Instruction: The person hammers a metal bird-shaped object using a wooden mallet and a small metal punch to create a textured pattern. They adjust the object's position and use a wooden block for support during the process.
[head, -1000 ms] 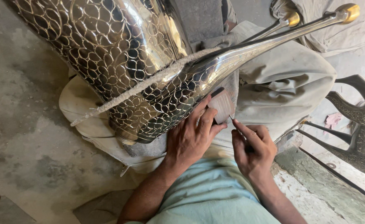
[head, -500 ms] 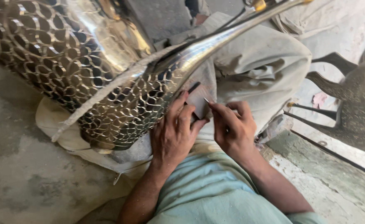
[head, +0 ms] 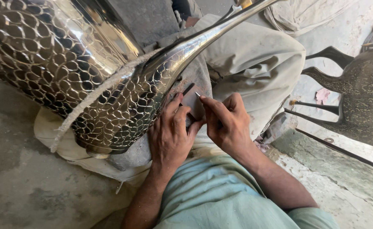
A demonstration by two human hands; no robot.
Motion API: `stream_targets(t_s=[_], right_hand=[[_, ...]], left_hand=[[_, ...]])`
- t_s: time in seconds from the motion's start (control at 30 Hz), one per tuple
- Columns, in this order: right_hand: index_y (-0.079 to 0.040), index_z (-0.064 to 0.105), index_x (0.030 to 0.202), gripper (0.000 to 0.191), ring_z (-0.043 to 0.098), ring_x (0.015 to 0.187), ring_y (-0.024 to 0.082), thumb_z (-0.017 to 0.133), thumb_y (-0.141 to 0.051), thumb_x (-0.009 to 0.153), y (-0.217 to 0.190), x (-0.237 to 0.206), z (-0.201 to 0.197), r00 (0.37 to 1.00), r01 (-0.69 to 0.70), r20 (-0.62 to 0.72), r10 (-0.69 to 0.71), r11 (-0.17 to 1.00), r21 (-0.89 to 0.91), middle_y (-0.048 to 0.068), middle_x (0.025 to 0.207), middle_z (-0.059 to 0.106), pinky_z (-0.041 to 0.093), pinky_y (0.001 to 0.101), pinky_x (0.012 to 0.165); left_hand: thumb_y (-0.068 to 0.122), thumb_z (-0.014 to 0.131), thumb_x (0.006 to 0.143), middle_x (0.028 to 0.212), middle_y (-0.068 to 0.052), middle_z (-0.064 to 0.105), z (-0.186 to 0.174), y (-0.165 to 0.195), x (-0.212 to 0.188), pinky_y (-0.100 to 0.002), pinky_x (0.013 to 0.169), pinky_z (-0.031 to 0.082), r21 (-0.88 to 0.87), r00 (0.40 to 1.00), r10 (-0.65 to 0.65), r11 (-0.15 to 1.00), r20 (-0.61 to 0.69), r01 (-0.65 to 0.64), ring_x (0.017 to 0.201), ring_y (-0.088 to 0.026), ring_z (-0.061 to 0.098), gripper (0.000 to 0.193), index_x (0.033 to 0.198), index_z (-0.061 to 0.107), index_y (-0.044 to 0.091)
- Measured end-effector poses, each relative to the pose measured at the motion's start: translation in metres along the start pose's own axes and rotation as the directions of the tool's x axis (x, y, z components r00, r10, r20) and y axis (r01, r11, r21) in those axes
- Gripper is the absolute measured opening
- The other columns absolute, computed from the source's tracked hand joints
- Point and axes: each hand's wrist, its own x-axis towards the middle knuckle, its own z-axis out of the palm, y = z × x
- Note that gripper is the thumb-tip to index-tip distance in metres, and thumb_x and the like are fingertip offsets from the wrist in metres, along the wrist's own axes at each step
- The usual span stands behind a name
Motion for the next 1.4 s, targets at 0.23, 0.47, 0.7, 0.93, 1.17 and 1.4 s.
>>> stream_targets(t_s=[0.23, 0.47, 0.7, 0.93, 1.17, 1.4], right_hand=[[-0.011, 0.074, 0.109, 0.023, 0.052, 0.062, 0.019, 0.077, 0.001, 0.089, -0.017, -0.009, -0.011, 0.994, -0.108, -0.01, 0.107, 0.99, -0.087, 0.006, 0.075, 0.052, 0.045, 0.0355, 0.054], [-0.008, 0.072, 0.109, 0.018, 0.054, 0.069, 0.023, 0.077, 0.001, 0.094, -0.013, 0.002, -0.001, 0.999, -0.023, -0.036, 0.021, 0.998, -0.065, 0.008, 0.083, 0.056, 0.046, 0.0365, 0.06], [-0.007, 0.071, 0.105, 0.018, 0.057, 0.067, 0.024, 0.076, 0.003, 0.091, -0.018, -0.002, -0.007, 0.999, -0.017, -0.031, 0.015, 0.998, -0.061, 0.011, 0.085, 0.055, 0.046, 0.0368, 0.059], [-0.007, 0.071, 0.109, 0.02, 0.058, 0.074, 0.027, 0.074, 0.005, 0.092, -0.013, -0.005, -0.008, 1.0, 0.005, -0.003, -0.005, 0.999, -0.048, 0.012, 0.089, 0.056, 0.048, 0.0376, 0.064], [-0.008, 0.071, 0.108, 0.017, 0.061, 0.077, 0.025, 0.074, 0.003, 0.095, -0.011, 0.003, -0.002, 1.0, 0.017, -0.012, -0.017, 0.999, -0.031, 0.012, 0.094, 0.06, 0.051, 0.0348, 0.065], [-0.008, 0.073, 0.105, 0.016, 0.059, 0.067, 0.021, 0.077, 0.001, 0.092, -0.021, -0.009, -0.011, 0.996, -0.089, -0.012, 0.088, 0.994, -0.06, 0.011, 0.084, 0.057, 0.049, 0.0342, 0.06]], left_hand=[[0.037, 0.087, 0.09, 0.145, -0.012, 0.055, 0.002, -0.007, -0.003, -0.039, 0.088, 0.051, -0.08, 1.0, -0.01, 0.997, 0.004, 0.011, 0.118, -0.028, 0.064, 0.057, 0.126, 0.053, 0.009], [0.035, 0.086, 0.088, 0.146, -0.011, 0.055, 0.0, -0.005, -0.006, -0.04, 0.089, 0.052, -0.067, 1.0, -0.012, 0.998, 0.006, 0.012, 0.116, -0.03, 0.065, 0.057, 0.128, 0.053, 0.011], [0.036, 0.086, 0.085, 0.145, -0.013, 0.054, -0.001, -0.009, -0.005, -0.041, 0.089, 0.055, -0.109, 1.0, -0.01, 0.994, -0.011, 0.009, 0.113, -0.03, 0.066, 0.063, 0.131, 0.051, 0.01], [0.036, 0.087, 0.085, 0.144, -0.014, 0.055, -0.001, -0.007, -0.006, -0.041, 0.089, 0.055, -0.093, 0.999, 0.006, 0.996, -0.046, -0.011, 0.113, -0.03, 0.066, 0.064, 0.131, 0.05, 0.01], [0.034, 0.088, 0.084, 0.144, -0.014, 0.055, 0.0, -0.01, -0.006, -0.039, 0.085, 0.055, -0.133, 1.0, -0.01, 0.991, -0.006, 0.009, 0.109, -0.028, 0.067, 0.065, 0.131, 0.05, 0.009], [0.036, 0.087, 0.083, 0.144, -0.014, 0.055, -0.001, -0.009, -0.005, -0.041, 0.083, 0.056, -0.155, 1.0, -0.02, 0.988, -0.024, 0.016, 0.105, -0.03, 0.068, 0.063, 0.126, 0.05, 0.011]])
